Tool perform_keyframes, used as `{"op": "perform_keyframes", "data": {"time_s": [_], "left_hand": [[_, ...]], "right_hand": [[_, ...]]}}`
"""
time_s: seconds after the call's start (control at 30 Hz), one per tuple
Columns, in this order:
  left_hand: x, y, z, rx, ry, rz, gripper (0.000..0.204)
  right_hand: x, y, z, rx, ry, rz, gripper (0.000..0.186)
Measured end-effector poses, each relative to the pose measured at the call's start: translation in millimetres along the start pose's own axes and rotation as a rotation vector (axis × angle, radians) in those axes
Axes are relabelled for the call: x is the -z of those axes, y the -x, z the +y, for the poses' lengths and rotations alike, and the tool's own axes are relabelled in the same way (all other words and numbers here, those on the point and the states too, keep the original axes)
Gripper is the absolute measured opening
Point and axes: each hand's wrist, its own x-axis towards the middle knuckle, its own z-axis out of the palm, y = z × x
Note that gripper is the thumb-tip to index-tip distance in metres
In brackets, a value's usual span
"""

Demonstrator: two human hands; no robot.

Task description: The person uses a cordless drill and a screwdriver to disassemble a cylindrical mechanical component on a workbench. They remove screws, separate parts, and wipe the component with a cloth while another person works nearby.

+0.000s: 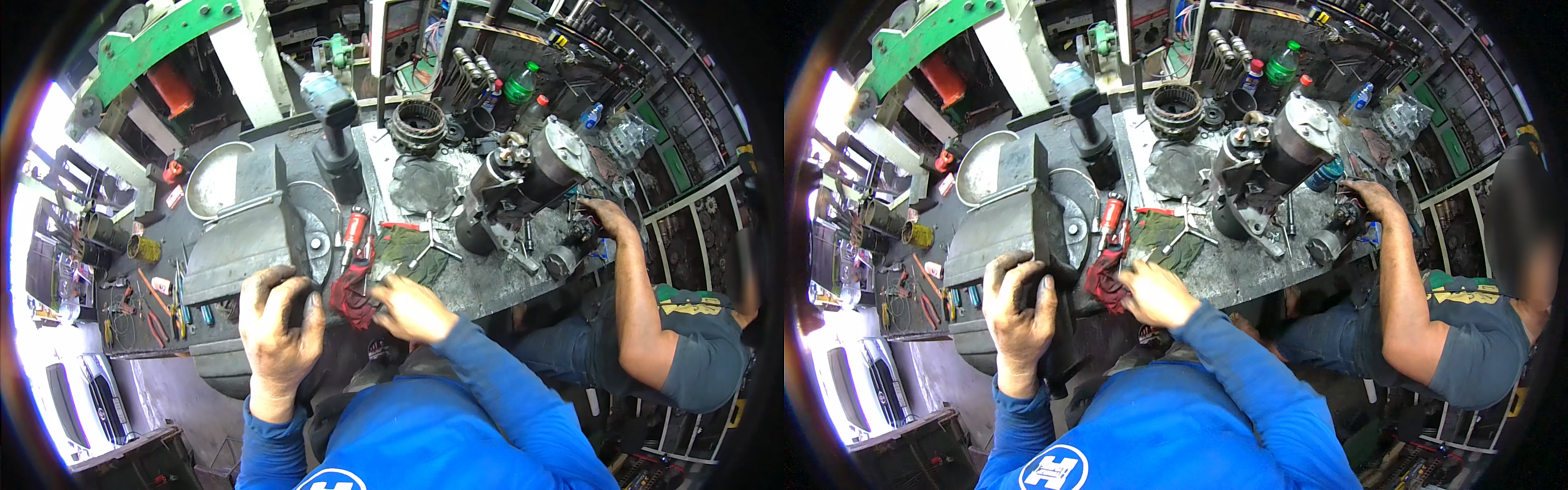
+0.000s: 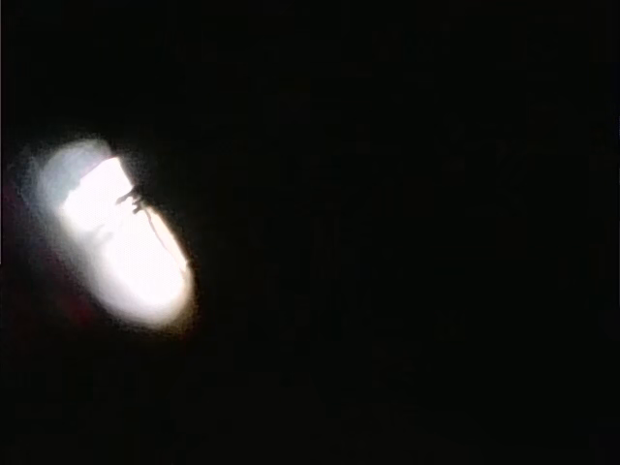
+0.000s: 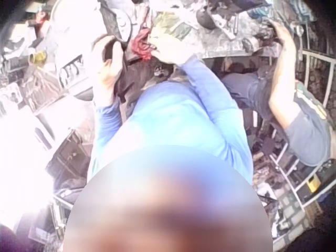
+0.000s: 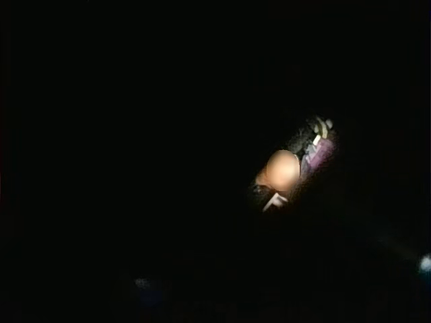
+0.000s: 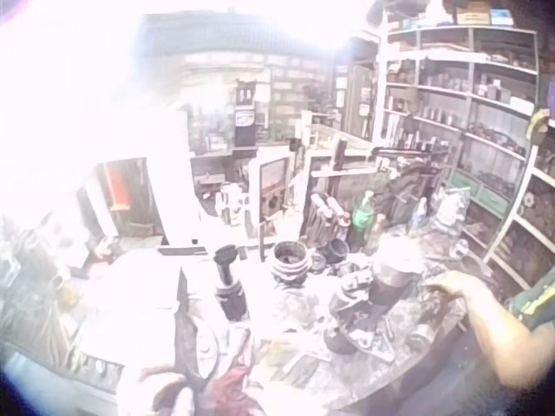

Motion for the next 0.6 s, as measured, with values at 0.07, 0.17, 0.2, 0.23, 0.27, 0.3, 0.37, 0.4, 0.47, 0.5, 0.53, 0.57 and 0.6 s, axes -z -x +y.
{"op": "perform_keyframes", "data": {"time_s": [0.07,0.17,0.2,0.23,0.27,0.3,0.37,0.4,0.47,0.5,0.53,0.57,0.6], "left_hand": [[-0.6,1.0,-2.0,-0.01,-0.054,0.02,0.029],[-2.0,0.8,-5.1,-0.021,-0.1,0.048,0.036],[-2.4,0.3,-6.0,-0.011,-0.095,0.043,0.037],[-2.7,-0.1,-7.1,-0.01,-0.083,0.047,0.038],[-2.7,-0.6,-7.9,-0.01,-0.067,0.054,0.039],[-2.6,-0.8,-8.7,0.002,-0.059,0.043,0.04],[-1.7,-1.2,-9.7,0.018,-0.031,0.024,0.042],[-1.2,-1.6,-10.0,0.027,-0.03,0.01,0.043],[-0.7,-2.2,-10.8,0.029,-0.009,-0.001,0.044],[-0.8,-2.1,-11.2,0.037,-0.006,-0.015,0.045],[-0.9,-2.2,-11.4,0.041,0.0,-0.02,0.045],[-0.9,-2.0,-11.6,0.049,0.005,-0.025,0.045],[-1.0,-1.8,-11.7,0.056,0.013,-0.029,0.044]], "right_hand": [[-30.6,-36.0,-0.1,-0.006,0.069,0.14,0.049],[-59.8,-66.8,1.8,-0.042,0.127,0.069,0.044],[-63.1,-71.9,6.0,-0.069,0.112,0.002,0.042],[-64.7,-73.8,10.8,-0.049,0.116,0.005,0.034],[-65.2,-73.5,15.3,-0.023,0.072,0.074,0.032],[-63.6,-72.1,20.9,-0.015,0.034,0.113,0.031],[-58.3,-65.7,31.6,-0.035,-0.099,0.173,0.028],[-56.2,-59.0,35.3,-0.06,-0.15,0.287,0.031],[-48.9,-55.0,48.6,-0.034,-0.135,0.543,0.032],[-43.5,-51.1,59.4,-0.068,-0.152,0.596,0.031],[-37.9,-51.2,71.4,-0.137,-0.194,0.693,0.028],[-34.3,-47.2,83.4,-0.207,-0.349,0.781,0.023],[-30.8,-45.5,97.8,-0.372,-0.463,0.809,0.02]]}}
